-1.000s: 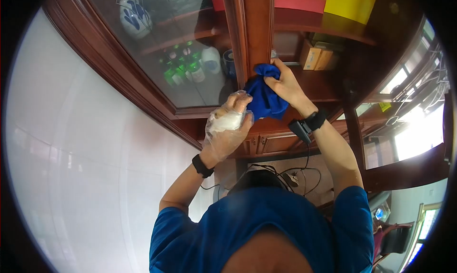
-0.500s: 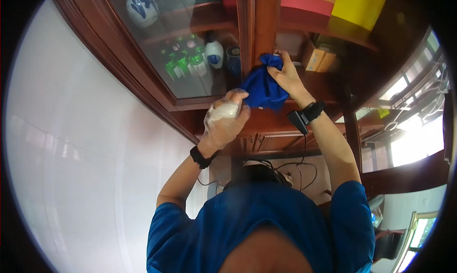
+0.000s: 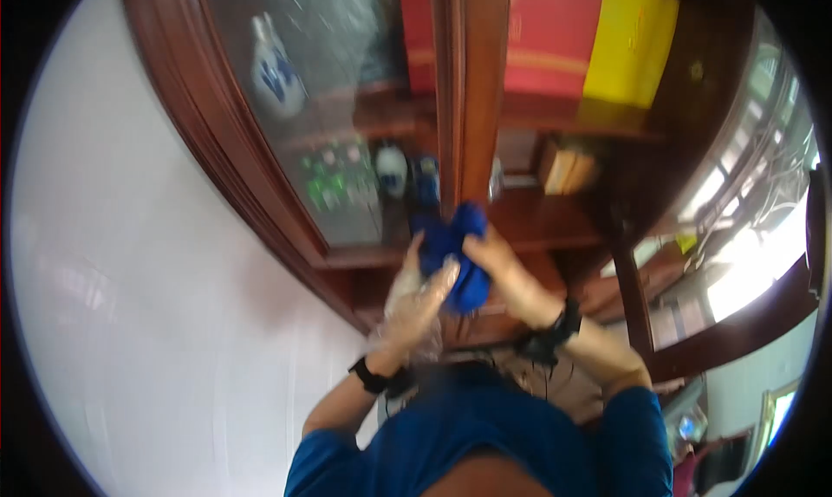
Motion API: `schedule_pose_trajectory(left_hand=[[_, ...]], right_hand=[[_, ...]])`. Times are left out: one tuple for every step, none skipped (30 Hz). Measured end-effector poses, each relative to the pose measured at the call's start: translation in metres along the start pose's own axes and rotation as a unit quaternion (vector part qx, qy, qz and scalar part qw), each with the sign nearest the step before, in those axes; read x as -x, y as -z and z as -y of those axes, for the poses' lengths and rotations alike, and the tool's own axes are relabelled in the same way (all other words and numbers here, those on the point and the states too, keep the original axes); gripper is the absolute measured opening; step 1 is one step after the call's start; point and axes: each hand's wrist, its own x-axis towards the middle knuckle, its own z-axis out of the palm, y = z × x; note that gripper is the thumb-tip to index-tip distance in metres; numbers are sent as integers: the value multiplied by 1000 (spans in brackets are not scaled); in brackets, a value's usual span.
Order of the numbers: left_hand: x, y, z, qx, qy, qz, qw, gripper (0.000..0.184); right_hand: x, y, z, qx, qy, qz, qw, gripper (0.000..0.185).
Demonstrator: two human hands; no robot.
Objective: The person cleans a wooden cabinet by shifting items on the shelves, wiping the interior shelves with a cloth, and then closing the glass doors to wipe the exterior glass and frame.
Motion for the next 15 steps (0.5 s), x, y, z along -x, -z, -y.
schedule_pose_trajectory(left_hand=[[-3, -2, -10, 73, 0, -24, 997, 77], [-13, 11, 1, 99, 3, -40, 994, 70], [-13, 19, -14, 121, -15, -22, 992, 67], [-13, 26, -31, 143, -26, -5, 989, 65], [-15, 29, -53, 99, -77, 2, 992, 63], [-18, 34, -78, 55, -130, 8, 990, 61], [-34, 54, -106, -131, -226, -21, 965, 61], [-37, 57, -155, -255, -314, -35, 914, 61], [-40, 51, -196, -309, -335, -51, 889, 60], [-44, 39, -238, -335, -369, -60, 865, 53], [-56, 18, -310, -486, -568, -171, 642, 51], [-67, 3, -343, -492, -615, -194, 585, 44], [-87, -2, -377, -491, -656, -208, 534, 44], [-138, 0, -411, -542, -655, -254, 461, 42], [-155, -11, -434, -517, -684, -227, 462, 40]], right_hand=[[0, -6, 1, 70, 7, 49, 996, 70], [-5, -8, 6, 144, 12, 93, 985, 76], [-10, -6, 16, 125, 12, 111, 986, 69], [-15, 0, 22, 102, 5, 130, 986, 63], [-20, 0, 33, 109, 36, 83, 990, 52], [-23, -1, 45, 114, 69, 36, 990, 41], [-44, 3, 41, 154, 204, -23, 967, 30], [-63, 16, 31, 179, 297, -64, 936, 33], [-72, 28, 31, 235, 325, -131, 907, 37], [-79, 39, 38, 287, 348, -197, 870, 41], [-93, 52, 46, 345, 377, -257, 821, 49], [-106, 60, 52, 342, 393, -254, 815, 49], [-117, 61, 53, 263, 378, -203, 864, 54], [-142, 64, 51, 185, 347, -159, 906, 59], [-146, 66, 54, 193, 317, -147, 917, 59]])
